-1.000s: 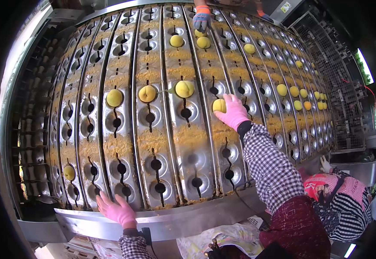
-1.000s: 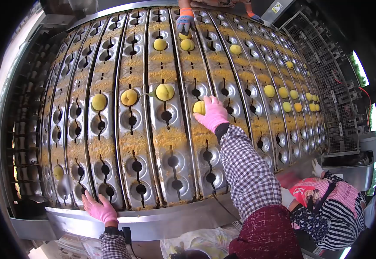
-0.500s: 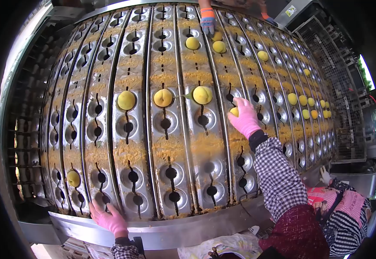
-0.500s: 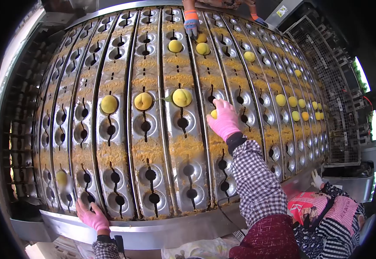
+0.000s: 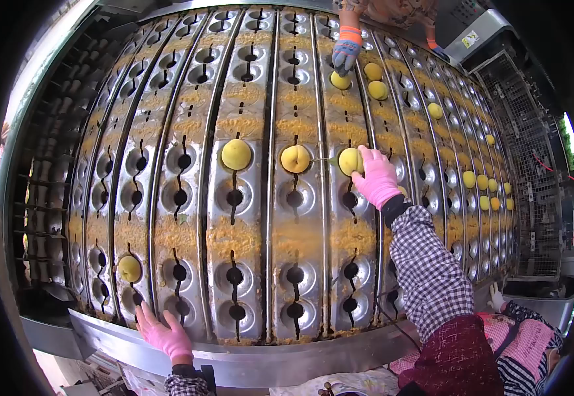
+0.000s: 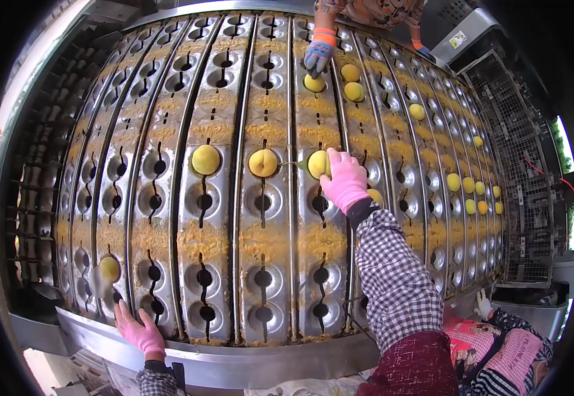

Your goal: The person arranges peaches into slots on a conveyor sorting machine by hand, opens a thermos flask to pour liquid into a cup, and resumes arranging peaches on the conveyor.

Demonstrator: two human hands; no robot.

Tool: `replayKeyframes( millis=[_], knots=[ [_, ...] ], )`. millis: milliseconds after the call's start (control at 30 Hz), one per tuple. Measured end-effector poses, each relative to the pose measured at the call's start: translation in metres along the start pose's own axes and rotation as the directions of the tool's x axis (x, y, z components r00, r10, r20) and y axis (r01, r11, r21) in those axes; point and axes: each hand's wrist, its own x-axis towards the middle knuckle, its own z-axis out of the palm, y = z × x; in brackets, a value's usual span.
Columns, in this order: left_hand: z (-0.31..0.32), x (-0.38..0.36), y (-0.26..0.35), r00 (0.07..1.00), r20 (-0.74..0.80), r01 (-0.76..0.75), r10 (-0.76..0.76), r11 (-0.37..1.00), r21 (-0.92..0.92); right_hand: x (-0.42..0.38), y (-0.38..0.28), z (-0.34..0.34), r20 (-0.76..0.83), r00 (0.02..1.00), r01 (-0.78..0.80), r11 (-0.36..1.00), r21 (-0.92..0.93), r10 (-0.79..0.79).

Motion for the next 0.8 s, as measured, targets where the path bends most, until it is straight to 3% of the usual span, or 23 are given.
replayKeyframes(
  millis=[67,167,300,333,467,567,700,800],
  knots=[
    [0.0,0.001,-0.001,1.0,0.014,0.008,-0.008,1.0,-0.001,0.001,-0.02,0.002,-0.119,0.989,0.075,0.99,-0.115,-0.089],
    [-0.003,0.002,0.001,0.998,0.06,0.018,-0.018,1.0,-0.004,0.006,-0.067,-0.012,-0.197,0.94,0.283,0.959,-0.012,-0.28],
    [-0.004,0.002,0.001,0.999,0.051,0.012,-0.011,1.0,-0.014,0.028,-0.113,0.001,-0.083,0.945,0.321,0.944,0.073,-0.315],
    [-0.004,0.003,0.001,0.999,0.048,0.013,-0.013,1.0,-0.018,0.035,-0.118,0.009,0.022,0.936,0.346,0.932,0.108,-0.35],
    [-0.008,0.004,0.006,0.999,0.05,0.016,-0.015,0.999,-0.027,0.026,-0.128,0.029,-0.109,0.9,0.412,0.905,-0.111,-0.423],
    [-0.008,0.005,0.002,1.0,0.03,0.003,-0.002,0.999,-0.032,0.028,-0.139,0.022,-0.096,0.917,0.38,0.921,-0.083,-0.387],
    [-0.012,0.005,0.007,0.999,0.054,0.01,-0.008,0.999,-0.04,0.035,-0.188,0.017,-0.21,0.867,0.481,0.869,0.121,-0.451],
    [-0.012,0.004,0.003,0.997,0.075,0.024,-0.022,0.999,-0.031,0.039,-0.227,0.017,-0.11,0.813,0.578,0.815,0.041,-0.571]
  ],
)
